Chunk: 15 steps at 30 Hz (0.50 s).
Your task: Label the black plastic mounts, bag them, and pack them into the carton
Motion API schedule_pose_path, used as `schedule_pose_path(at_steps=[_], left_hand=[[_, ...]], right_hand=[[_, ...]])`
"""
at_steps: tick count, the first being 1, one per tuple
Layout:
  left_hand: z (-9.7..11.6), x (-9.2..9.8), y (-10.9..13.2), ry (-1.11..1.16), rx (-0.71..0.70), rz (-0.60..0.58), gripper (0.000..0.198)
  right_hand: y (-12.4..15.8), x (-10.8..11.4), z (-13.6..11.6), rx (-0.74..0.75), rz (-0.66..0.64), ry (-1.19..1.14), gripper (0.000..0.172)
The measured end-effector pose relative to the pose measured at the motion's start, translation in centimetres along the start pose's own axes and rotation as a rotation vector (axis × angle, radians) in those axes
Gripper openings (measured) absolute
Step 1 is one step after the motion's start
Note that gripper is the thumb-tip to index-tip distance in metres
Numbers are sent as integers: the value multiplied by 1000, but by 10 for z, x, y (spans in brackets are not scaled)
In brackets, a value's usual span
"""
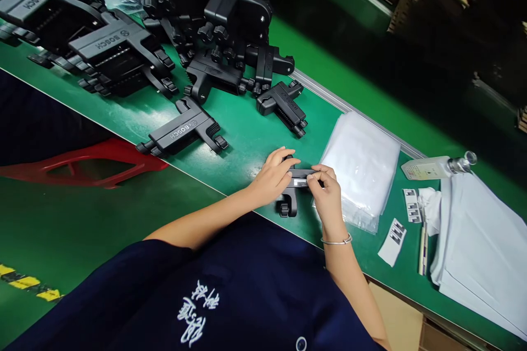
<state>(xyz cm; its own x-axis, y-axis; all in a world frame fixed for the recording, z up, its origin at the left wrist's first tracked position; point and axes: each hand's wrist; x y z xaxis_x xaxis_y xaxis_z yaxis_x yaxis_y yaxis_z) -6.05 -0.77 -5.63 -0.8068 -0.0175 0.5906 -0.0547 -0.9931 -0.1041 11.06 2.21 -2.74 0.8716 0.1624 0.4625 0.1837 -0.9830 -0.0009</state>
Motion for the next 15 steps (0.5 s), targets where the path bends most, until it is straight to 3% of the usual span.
schedule_pose_path(at_steps=[3, 6, 9, 12, 15], left_hand=[[0, 5, 2, -23, -43, 69, 39], [-3, 15, 7, -89, -262, 129, 33], [-8, 25, 9, -216, -489, 24, 26], [-11, 30, 9, -316, -506, -85, 28], [-11, 33, 8, -337, -506, -106, 29]], right_hand=[[0, 1, -1, 24, -4, 28, 19], [0, 0, -3, 54, -13, 61, 19], [-1, -1, -3, 81, -16, 88, 19], [0, 3, -3, 102, -27, 116, 20], [3, 22, 2, 107, -7, 75, 13]])
Point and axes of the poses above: each hand's wrist, its own y-axis away from the middle knuckle, its own x-axis out of the back of the hand, z = x × y, and after that the axes turned 4 degrees about x, right-handed
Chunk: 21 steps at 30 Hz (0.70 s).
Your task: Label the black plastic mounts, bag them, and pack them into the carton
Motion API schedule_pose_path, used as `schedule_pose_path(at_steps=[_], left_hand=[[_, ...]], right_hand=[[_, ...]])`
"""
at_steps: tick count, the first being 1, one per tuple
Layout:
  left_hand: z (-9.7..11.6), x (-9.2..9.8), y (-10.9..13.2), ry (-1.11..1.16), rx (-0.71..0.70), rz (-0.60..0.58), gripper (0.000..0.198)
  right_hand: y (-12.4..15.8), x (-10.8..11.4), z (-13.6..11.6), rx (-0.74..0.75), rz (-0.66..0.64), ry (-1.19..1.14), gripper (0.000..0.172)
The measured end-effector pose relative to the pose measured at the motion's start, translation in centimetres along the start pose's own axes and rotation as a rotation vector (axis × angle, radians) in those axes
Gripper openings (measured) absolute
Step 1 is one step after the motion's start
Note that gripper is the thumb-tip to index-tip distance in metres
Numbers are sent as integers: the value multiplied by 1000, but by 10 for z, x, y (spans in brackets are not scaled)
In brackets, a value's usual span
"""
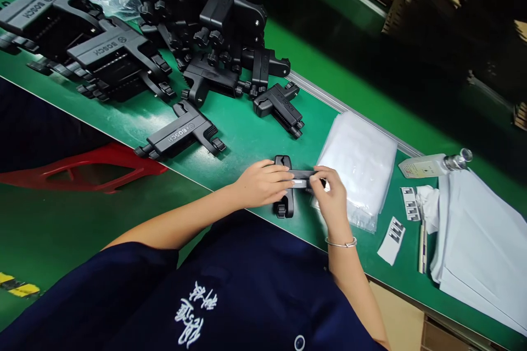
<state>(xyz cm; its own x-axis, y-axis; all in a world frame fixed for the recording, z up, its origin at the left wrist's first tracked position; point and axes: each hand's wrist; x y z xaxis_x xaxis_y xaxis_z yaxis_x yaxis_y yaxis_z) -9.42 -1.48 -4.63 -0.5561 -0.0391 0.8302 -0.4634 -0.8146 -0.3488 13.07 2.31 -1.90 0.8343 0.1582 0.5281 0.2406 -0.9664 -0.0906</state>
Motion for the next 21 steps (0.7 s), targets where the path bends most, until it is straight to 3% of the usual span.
schedule_pose_path(at_steps=[2, 4, 6, 11, 16, 21], left_hand=[[-2, 3, -1, 17, -2, -33, 29], [-5, 9, -5, 43, -11, -116, 30], [-10, 16, -11, 55, -42, -225, 32], [-18, 26, -35, 58, -109, -417, 38], [-11, 20, -47, 135, -115, -361, 34], [-7, 16, -26, 6, -106, -245, 39]], right_hand=[[3, 16, 7, 21, -69, -12, 28], [5, 29, 15, 77, -220, 52, 47], [6, 35, 22, 131, -315, 149, 51], [6, 30, 30, 173, -251, 234, 45], [3, 29, 28, 204, -250, 251, 44], [0, 30, 25, 230, -269, 261, 43]])
Point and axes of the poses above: each hand's wrist, its own y-axis away from the middle knuckle, its own x-axis out of the back of the hand, z = x × y, and after that the axes turned 4 degrees about x, right-handed
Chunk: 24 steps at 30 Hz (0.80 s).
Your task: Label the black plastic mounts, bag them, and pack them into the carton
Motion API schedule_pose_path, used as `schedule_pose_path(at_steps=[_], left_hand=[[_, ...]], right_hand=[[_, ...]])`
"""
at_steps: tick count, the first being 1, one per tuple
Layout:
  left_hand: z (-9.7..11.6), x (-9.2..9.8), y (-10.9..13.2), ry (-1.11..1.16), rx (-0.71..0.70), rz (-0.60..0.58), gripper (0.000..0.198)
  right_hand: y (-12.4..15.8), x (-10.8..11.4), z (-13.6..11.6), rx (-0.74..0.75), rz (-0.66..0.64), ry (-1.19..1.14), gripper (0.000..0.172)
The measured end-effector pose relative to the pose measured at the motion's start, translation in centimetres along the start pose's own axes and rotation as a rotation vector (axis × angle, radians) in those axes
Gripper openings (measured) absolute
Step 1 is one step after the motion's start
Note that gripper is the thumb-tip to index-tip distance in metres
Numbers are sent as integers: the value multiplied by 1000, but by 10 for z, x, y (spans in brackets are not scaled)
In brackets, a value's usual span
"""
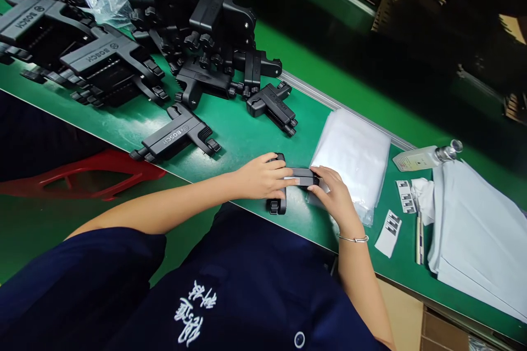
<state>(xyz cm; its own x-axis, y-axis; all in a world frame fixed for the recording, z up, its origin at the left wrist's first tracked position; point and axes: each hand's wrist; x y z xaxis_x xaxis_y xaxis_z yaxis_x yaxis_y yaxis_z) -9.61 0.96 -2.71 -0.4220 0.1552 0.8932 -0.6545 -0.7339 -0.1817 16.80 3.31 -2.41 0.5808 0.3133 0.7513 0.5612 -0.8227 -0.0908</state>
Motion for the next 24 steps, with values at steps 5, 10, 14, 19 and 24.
schedule_pose_path(at_steps=[5, 10, 14, 19, 24], left_hand=[[-13, -2, 46, -36, 187, 167, 35], [-19, -7, 68, 21, 463, 441, 44], [-15, -2, 49, 189, 570, 536, 42], [-12, 4, -10, 204, 464, 387, 34], [17, -27, -111, 79, 164, -74, 22]], right_hand=[[3, 1, -6, -4, -18, 31, 44], [-4, -12, -23, 27, -74, 126, 56], [-4, -21, -32, 62, -60, 121, 43], [53, -8, -11, -59, 237, -37, 40], [116, -2, 17, -237, 616, -128, 41]])
Point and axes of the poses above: each hand's wrist, its own y-axis away from the middle knuckle, its own x-axis out of the back of the hand, z = x × y, and after that the axes turned 4 degrees about x, right-handed
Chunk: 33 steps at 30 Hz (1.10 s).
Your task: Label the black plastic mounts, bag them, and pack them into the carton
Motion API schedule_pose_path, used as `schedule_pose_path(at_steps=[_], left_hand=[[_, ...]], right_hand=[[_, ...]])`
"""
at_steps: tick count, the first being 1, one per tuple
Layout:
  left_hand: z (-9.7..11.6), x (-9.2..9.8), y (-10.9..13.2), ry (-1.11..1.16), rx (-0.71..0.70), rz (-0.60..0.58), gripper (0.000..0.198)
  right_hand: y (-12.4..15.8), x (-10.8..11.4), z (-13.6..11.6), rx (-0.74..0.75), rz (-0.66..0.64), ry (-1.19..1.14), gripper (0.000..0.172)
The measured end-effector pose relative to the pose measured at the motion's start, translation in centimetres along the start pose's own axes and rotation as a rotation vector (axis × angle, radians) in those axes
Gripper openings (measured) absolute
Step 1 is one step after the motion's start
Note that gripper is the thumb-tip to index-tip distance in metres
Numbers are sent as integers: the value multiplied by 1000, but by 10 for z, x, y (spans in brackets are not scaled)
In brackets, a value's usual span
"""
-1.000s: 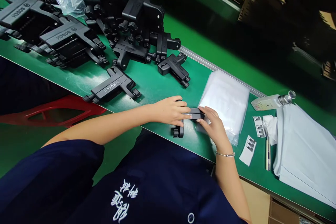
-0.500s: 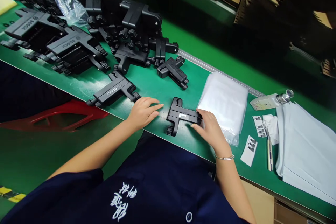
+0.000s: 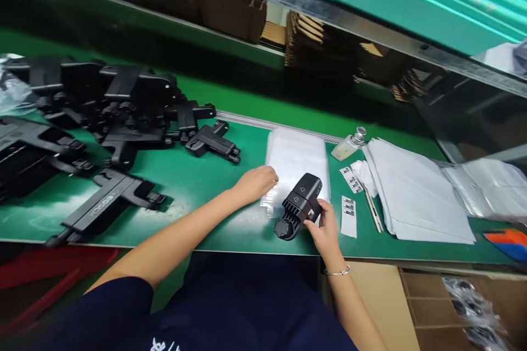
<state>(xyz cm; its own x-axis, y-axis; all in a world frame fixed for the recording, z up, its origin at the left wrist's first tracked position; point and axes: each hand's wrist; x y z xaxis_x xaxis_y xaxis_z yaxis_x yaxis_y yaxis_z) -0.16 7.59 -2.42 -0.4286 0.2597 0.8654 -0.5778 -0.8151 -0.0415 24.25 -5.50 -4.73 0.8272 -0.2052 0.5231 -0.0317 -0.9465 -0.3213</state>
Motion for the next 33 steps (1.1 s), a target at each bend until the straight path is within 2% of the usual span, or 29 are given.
schedule_pose_path(at_steps=[3, 6, 11, 14, 16, 18, 21, 23, 25, 27, 28, 31, 33], left_hand=[[24, -21, -52, -53, -29, -103, 17], [27, -27, -84, -62, -32, -186, 9], [17, -8, -101, -38, -19, -323, 19], [21, 8, -97, -43, 22, -303, 18], [26, 20, -87, -68, 62, -226, 20], [27, 35, -66, -160, 53, -136, 27], [16, 56, -16, -377, -59, -82, 33], [3, 58, 26, -417, -73, -131, 35], [-11, 47, 68, -420, -60, -198, 39], [-21, 25, 102, -395, -74, -152, 40], [-24, 12, 114, -357, -130, -171, 47], [-27, -18, 123, -271, -226, -274, 66], [-29, -24, 109, -258, -140, -283, 66]], right_hand=[[14, 11, 9, -3, 120, -17, 41], [21, 19, 13, 10, 197, -21, 41], [27, 24, 21, 46, 278, -63, 41], [28, 23, 24, 25, 300, -69, 40], [28, 23, 24, 32, 313, -66, 39], [27, 24, 23, 67, 331, -63, 39], [26, 27, 19, 121, 346, -46, 40], [25, 29, 17, 139, 350, -30, 40], [25, 30, 16, 142, 352, -24, 39], [24, 30, 15, 138, 348, -35, 39], [24, 30, 14, 135, 344, -48, 39], [21, 25, 10, 90, 321, -134, 39], [18, 19, 2, -24, 295, -250, 42]])
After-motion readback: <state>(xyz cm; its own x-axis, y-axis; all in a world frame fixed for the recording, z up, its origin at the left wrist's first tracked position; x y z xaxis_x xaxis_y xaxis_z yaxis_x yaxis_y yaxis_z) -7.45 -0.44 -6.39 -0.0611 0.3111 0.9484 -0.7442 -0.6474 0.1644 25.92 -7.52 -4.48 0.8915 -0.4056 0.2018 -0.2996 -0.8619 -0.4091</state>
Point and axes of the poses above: each hand's wrist, its own y-axis away from the middle knuckle, its own x-axis out of the back of the hand, z = x × y, and after that the axes turned 4 degrees about x, right-handed
